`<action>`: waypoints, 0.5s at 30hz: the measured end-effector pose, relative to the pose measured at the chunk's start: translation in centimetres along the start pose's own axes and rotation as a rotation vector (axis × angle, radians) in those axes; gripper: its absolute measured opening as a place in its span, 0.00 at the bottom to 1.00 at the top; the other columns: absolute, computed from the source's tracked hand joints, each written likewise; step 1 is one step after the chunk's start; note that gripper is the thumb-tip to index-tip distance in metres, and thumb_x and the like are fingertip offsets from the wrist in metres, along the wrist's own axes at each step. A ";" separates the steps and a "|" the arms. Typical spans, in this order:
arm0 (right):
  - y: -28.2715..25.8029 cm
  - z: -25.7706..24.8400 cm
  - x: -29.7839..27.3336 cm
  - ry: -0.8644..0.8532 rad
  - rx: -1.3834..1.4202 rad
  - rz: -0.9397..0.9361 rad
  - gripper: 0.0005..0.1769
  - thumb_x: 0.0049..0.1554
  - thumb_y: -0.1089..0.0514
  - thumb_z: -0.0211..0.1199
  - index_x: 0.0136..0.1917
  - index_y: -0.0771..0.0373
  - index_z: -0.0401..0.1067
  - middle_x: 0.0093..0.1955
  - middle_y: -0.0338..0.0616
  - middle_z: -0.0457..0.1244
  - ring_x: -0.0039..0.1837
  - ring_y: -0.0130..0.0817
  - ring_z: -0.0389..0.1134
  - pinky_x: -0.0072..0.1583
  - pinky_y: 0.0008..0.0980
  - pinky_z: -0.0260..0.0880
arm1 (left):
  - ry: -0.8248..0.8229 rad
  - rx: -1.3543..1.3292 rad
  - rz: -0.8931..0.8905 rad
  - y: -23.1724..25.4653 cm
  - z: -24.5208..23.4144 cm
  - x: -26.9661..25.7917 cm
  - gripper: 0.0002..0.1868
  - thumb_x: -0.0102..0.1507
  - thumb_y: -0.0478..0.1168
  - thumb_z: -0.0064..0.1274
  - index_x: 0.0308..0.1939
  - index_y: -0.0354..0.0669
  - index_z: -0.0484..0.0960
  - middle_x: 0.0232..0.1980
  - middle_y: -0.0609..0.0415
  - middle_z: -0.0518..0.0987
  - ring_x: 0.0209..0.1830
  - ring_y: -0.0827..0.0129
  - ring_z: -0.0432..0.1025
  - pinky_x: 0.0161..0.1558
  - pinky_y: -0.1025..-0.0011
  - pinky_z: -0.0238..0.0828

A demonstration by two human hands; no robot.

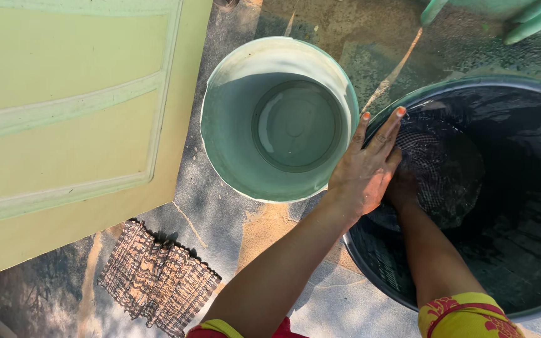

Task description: The person takes a checkered cloth from a bathroom, moves outside to a water tap, and washes the cloth in a bucket by hand. After rinsing and wringing the cloth, the person hangs it on a clothesline to dry.

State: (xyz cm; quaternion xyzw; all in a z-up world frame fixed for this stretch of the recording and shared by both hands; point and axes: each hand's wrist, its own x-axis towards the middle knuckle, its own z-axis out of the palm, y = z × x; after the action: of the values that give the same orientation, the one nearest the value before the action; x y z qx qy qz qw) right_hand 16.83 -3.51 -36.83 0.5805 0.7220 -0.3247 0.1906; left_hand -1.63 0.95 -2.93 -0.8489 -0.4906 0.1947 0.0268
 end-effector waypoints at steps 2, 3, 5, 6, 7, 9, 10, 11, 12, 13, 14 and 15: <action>-0.6 -2.0 0.3 -0.228 -0.044 0.120 0.45 0.61 0.39 0.54 0.84 0.53 0.43 0.85 0.53 0.43 0.85 0.52 0.43 0.79 0.52 0.47 | -0.041 0.012 0.012 -0.5 -0.6 0.3 0.27 0.64 0.55 0.47 0.65 0.53 0.76 0.85 0.43 0.50 0.83 0.50 0.21 0.75 0.35 0.18; -0.5 -2.3 -0.1 -0.234 -0.088 0.111 0.44 0.60 0.42 0.55 0.82 0.54 0.44 0.84 0.56 0.42 0.83 0.55 0.42 0.77 0.55 0.48 | -0.051 0.009 0.011 -0.6 -0.9 0.3 0.28 0.64 0.56 0.47 0.65 0.52 0.76 0.84 0.43 0.52 0.83 0.50 0.21 0.75 0.36 0.17; -0.2 -1.7 -0.8 -0.250 -0.176 0.092 0.41 0.59 0.46 0.57 0.79 0.57 0.44 0.82 0.60 0.40 0.81 0.61 0.40 0.71 0.60 0.49 | -0.073 0.000 0.007 -0.7 -1.4 0.2 0.30 0.63 0.58 0.47 0.65 0.52 0.76 0.82 0.44 0.55 0.83 0.52 0.21 0.74 0.37 0.15; -0.3 -1.1 -1.5 -0.267 -0.189 0.036 0.37 0.60 0.46 0.57 0.77 0.59 0.51 0.78 0.61 0.48 0.77 0.60 0.50 0.70 0.57 0.56 | -0.080 -0.085 0.012 -0.7 -1.6 -0.2 0.31 0.62 0.59 0.48 0.66 0.55 0.75 0.82 0.46 0.55 0.83 0.52 0.21 0.76 0.38 0.15; -0.4 -0.9 -2.1 -0.271 -0.204 -0.018 0.33 0.60 0.47 0.56 0.74 0.61 0.58 0.74 0.61 0.57 0.73 0.58 0.60 0.68 0.54 0.63 | -0.076 -0.167 0.016 -0.7 -1.7 -0.2 0.32 0.61 0.60 0.48 0.67 0.57 0.74 0.81 0.48 0.56 0.84 0.52 0.21 0.77 0.39 0.15; -0.2 -2.2 -5.3 -0.183 -0.136 -0.029 0.32 0.60 0.48 0.56 0.74 0.62 0.62 0.65 0.62 0.67 0.64 0.57 0.71 0.64 0.52 0.71 | -0.060 -0.307 0.020 -0.8 -2.0 -0.5 0.33 0.60 0.60 0.51 0.67 0.58 0.75 0.80 0.50 0.58 0.85 0.53 0.24 0.79 0.42 0.16; -0.7 -2.6 -7.6 -0.092 -0.052 0.010 0.34 0.59 0.50 0.58 0.76 0.61 0.60 0.59 0.64 0.68 0.60 0.60 0.72 0.61 0.52 0.72 | -0.048 -0.366 0.021 -0.8 -1.9 -0.9 0.32 0.59 0.60 0.52 0.66 0.57 0.76 0.79 0.50 0.60 0.85 0.53 0.27 0.79 0.44 0.16; -1.2 -3.5 -9.8 0.006 0.030 0.047 0.36 0.59 0.51 0.59 0.78 0.61 0.57 0.54 0.66 0.69 0.56 0.63 0.72 0.58 0.53 0.72 | -0.032 -0.422 0.021 -0.6 -1.7 -1.0 0.32 0.59 0.59 0.54 0.66 0.56 0.77 0.78 0.50 0.62 0.86 0.54 0.30 0.79 0.45 0.17; -1.5 -4.8 -12.1 0.053 0.115 0.074 0.34 0.55 0.52 0.63 0.72 0.60 0.61 0.54 0.64 0.69 0.56 0.61 0.72 0.59 0.52 0.72 | -0.002 -0.558 -0.059 -0.1 -1.5 -1.5 0.32 0.58 0.57 0.55 0.65 0.55 0.78 0.76 0.51 0.65 0.85 0.56 0.36 0.80 0.46 0.17; -2.1 -6.8 -14.6 0.101 0.200 0.097 0.32 0.51 0.53 0.67 0.67 0.59 0.66 0.54 0.62 0.70 0.57 0.59 0.72 0.59 0.52 0.72 | 0.026 -0.695 -0.141 0.8 -1.3 -2.3 0.31 0.57 0.55 0.56 0.64 0.53 0.80 0.74 0.51 0.68 0.84 0.58 0.43 0.81 0.47 0.18; -2.9 -9.2 -16.5 0.150 0.284 0.118 0.29 0.47 0.54 0.71 0.62 0.58 0.70 0.54 0.59 0.70 0.58 0.57 0.72 0.60 0.51 0.72 | 0.069 -0.779 -0.212 1.8 -1.0 -3.1 0.29 0.59 0.54 0.56 0.62 0.49 0.81 0.73 0.47 0.70 0.82 0.55 0.46 0.80 0.46 0.19; -3.8 -11.8 -18.3 0.139 0.312 0.128 0.28 0.46 0.55 0.71 0.60 0.57 0.71 0.53 0.58 0.70 0.57 0.56 0.72 0.59 0.50 0.73 | 0.109 -0.863 -0.283 3.1 -0.8 -4.2 0.27 0.61 0.54 0.55 0.59 0.45 0.82 0.71 0.44 0.71 0.81 0.51 0.49 0.78 0.45 0.20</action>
State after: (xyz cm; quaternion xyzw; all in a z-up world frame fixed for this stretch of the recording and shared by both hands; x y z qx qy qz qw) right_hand 19.02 -8.88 -15.56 0.6686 0.6358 -0.3795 0.0682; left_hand -0.67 -4.09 -1.68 -0.7161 -0.6358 -0.0781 -0.2774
